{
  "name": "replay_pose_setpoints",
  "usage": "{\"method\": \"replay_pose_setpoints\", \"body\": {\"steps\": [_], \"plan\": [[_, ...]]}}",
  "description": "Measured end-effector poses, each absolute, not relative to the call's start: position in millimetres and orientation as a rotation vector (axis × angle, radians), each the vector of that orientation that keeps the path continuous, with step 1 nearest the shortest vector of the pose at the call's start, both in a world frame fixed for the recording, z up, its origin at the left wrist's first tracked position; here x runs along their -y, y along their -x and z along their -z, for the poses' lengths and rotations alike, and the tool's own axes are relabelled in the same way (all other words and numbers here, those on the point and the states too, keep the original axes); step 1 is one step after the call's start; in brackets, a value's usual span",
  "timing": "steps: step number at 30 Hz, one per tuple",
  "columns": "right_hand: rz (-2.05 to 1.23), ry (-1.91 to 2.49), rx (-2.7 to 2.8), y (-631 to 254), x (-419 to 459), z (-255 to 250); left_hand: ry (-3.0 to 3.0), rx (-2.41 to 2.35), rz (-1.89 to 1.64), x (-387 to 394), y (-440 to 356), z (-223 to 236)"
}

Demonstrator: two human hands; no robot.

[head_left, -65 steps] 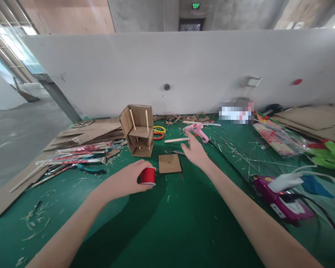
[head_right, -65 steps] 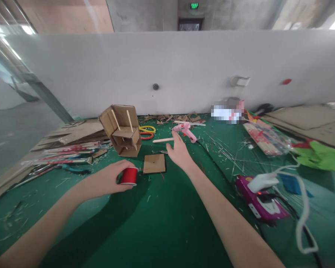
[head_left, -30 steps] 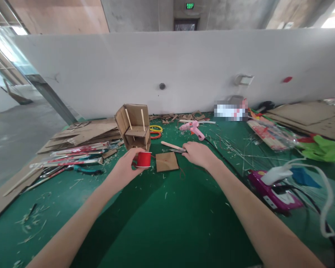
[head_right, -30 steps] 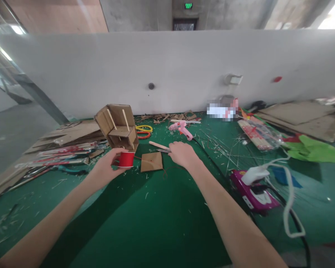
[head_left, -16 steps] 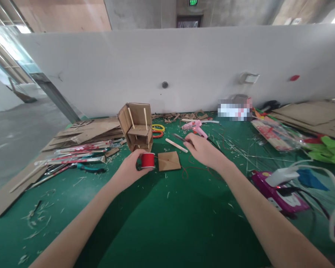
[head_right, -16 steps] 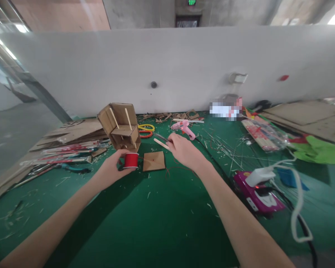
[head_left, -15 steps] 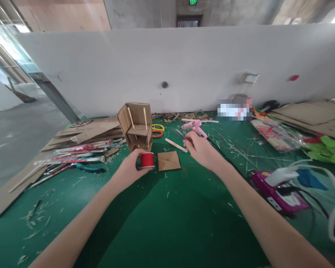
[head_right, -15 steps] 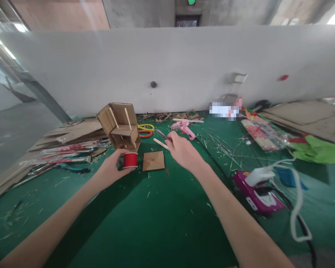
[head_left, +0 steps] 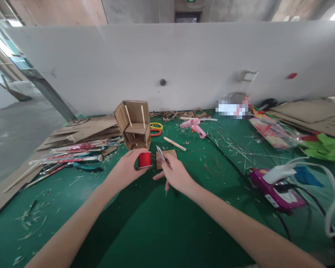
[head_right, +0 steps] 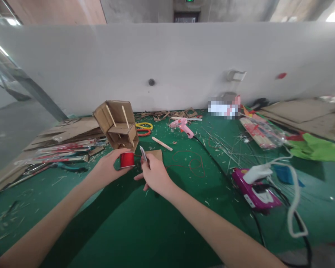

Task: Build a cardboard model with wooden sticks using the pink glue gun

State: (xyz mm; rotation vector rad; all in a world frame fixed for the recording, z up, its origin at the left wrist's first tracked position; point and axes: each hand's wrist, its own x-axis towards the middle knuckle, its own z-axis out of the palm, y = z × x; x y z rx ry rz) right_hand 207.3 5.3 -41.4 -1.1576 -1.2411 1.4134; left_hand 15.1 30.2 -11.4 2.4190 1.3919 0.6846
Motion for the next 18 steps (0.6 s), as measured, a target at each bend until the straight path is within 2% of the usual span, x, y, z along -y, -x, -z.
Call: {"method": "replay_pose_setpoints", "body": {"steps": [13,18], "plan": [[-1.435,1.170,1.428,-203.6,2.8,38.2,-2.535,-1.454,-0.686,-28.6,-10.7,8.3],[-1.603,1.020,1.284,-209.1,-2.1,39.3,-2.722,-1.436,-0.669,-34.4,-6.3,14.4]]}}
